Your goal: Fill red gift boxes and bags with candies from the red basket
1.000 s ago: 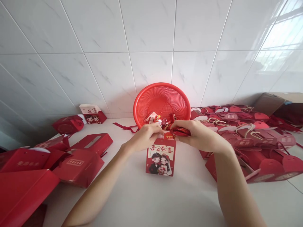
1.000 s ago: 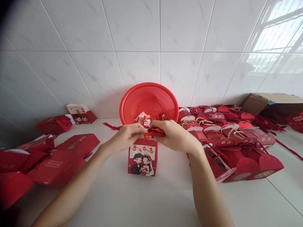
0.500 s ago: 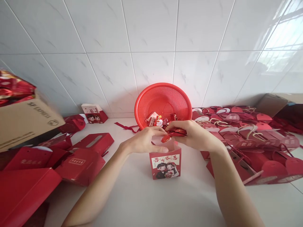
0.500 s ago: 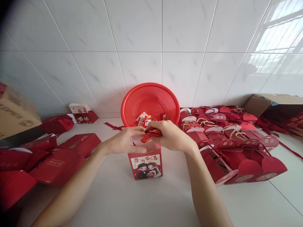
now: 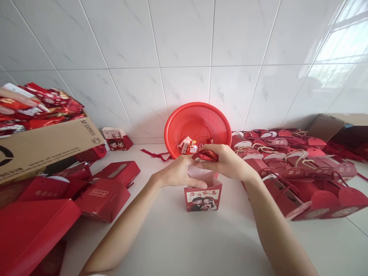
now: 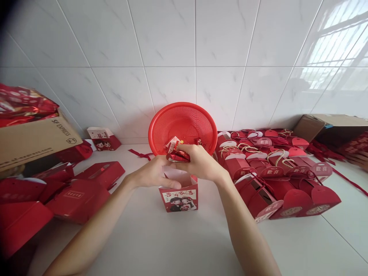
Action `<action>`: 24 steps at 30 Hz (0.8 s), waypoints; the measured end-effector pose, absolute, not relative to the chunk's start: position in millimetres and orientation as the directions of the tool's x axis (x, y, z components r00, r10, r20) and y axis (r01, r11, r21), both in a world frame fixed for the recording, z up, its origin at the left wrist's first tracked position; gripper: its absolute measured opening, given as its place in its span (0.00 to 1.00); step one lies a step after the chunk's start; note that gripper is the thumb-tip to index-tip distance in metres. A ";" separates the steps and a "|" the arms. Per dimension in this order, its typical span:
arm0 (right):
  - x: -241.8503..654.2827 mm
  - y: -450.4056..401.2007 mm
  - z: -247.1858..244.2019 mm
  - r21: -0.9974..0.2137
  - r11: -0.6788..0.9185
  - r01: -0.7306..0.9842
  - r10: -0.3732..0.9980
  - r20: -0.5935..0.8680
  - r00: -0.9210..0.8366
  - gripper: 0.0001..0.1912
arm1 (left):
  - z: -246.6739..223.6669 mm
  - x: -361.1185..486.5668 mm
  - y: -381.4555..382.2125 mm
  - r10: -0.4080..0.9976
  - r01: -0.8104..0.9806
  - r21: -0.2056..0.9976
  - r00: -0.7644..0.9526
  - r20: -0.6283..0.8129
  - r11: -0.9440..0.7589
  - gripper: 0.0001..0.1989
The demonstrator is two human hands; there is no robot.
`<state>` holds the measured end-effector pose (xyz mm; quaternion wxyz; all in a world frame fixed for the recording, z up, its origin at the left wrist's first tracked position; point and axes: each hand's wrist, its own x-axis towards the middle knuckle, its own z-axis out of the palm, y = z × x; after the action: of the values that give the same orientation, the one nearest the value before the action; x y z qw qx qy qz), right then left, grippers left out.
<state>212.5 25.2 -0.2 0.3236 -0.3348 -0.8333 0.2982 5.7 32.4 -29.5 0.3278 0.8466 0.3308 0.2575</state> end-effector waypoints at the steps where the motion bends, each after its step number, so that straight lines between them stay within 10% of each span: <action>1: 214.1 24.9 -1.2 -0.715 0.588 0.377 0.759 0.329 -0.562 0.09 | -29.6 6.7 30.6 0.722 0.376 0.726 0.650 0.235 -0.576 0.31; 24: 236.1 -15.2 2.5 -0.490 0.632 0.601 0.747 0.176 -0.641 0.08 | -25.6 2.3 13.3 0.648 0.181 0.893 0.747 0.147 -0.411 0.18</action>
<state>236.1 -15.2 2.5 0.1846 -0.3810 -0.8841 0.1976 2.3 13.3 -25.6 0.4774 0.8036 0.2580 0.2446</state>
